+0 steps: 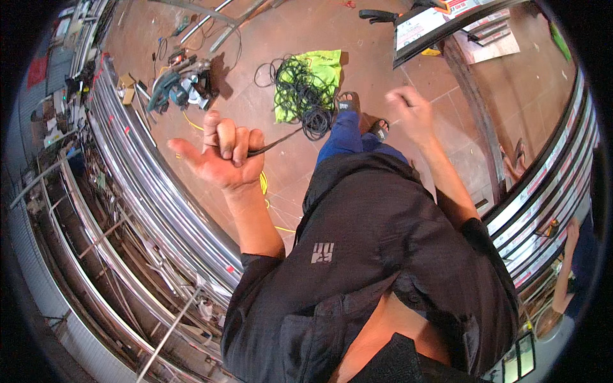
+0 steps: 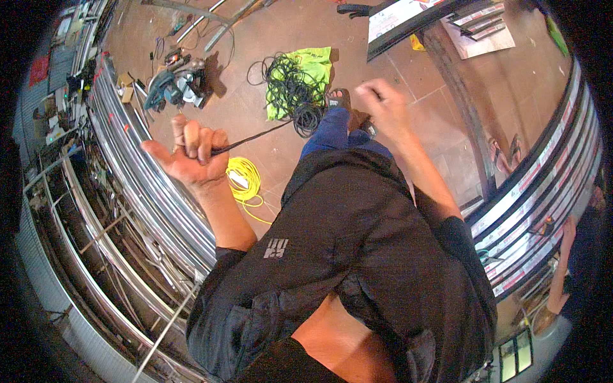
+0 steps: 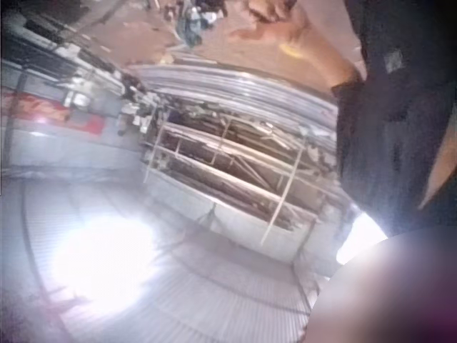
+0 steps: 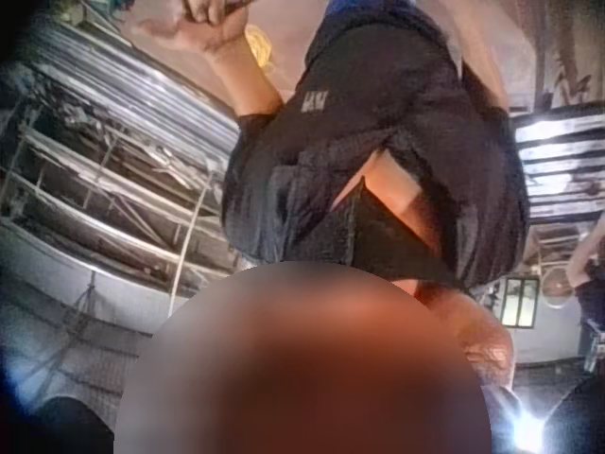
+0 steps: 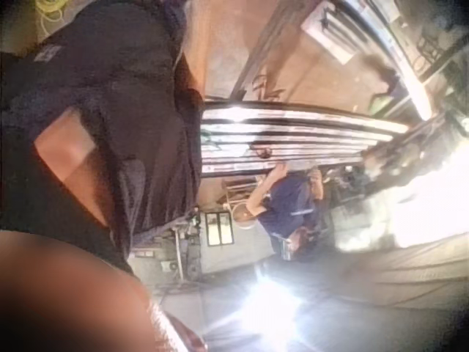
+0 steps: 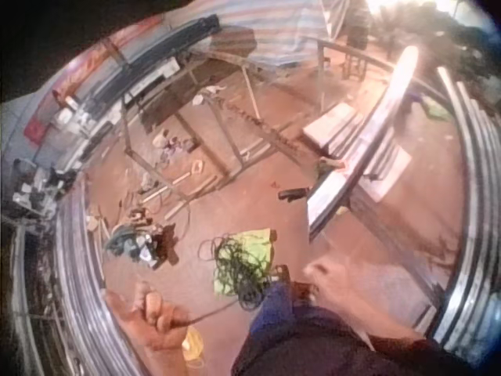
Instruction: The person assembles metal frame components by inserting black plastic strips into aluminum profiles. They use a clamp to secure pieces, cut a green zip tie with scissors, and handle a bundle of black cables. The person repeatedly positions and adjusts the frame parts on a workbench.
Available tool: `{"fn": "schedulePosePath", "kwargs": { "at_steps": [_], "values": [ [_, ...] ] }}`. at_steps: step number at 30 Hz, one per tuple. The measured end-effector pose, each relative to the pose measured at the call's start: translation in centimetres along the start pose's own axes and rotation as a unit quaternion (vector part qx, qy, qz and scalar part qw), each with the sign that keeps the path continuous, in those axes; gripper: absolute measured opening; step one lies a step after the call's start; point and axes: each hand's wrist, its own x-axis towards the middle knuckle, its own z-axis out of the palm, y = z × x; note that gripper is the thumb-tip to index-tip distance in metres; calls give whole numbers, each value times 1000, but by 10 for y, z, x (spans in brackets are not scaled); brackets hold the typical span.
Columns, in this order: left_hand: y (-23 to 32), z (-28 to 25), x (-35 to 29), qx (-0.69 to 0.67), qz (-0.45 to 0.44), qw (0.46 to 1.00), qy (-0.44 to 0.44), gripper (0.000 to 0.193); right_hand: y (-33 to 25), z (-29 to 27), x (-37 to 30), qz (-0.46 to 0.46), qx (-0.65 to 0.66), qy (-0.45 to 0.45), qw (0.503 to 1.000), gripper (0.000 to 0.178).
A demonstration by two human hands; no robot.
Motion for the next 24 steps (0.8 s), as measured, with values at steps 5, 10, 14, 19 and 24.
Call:
{"fn": "schedulePosePath", "kwargs": {
  "at_steps": [5,10,14,19,24],
  "values": [
    [35,62,-34,7,17,986,-166,73,1,76,-20,49,-54,-315,946,35],
    [66,109,-76,-12,24,971,-239,47,4,146,-54,-144,-125,-360,913,50],
    [90,97,-116,-29,57,965,-253,44,16,200,-75,-175,-130,-482,848,44],
    [158,31,-187,-71,140,973,-171,33,52,253,-110,-98,-258,-504,819,24],
    [260,-54,-272,-2,268,958,-105,45,80,285,-162,-11,-260,-416,871,25]
  ]
}}
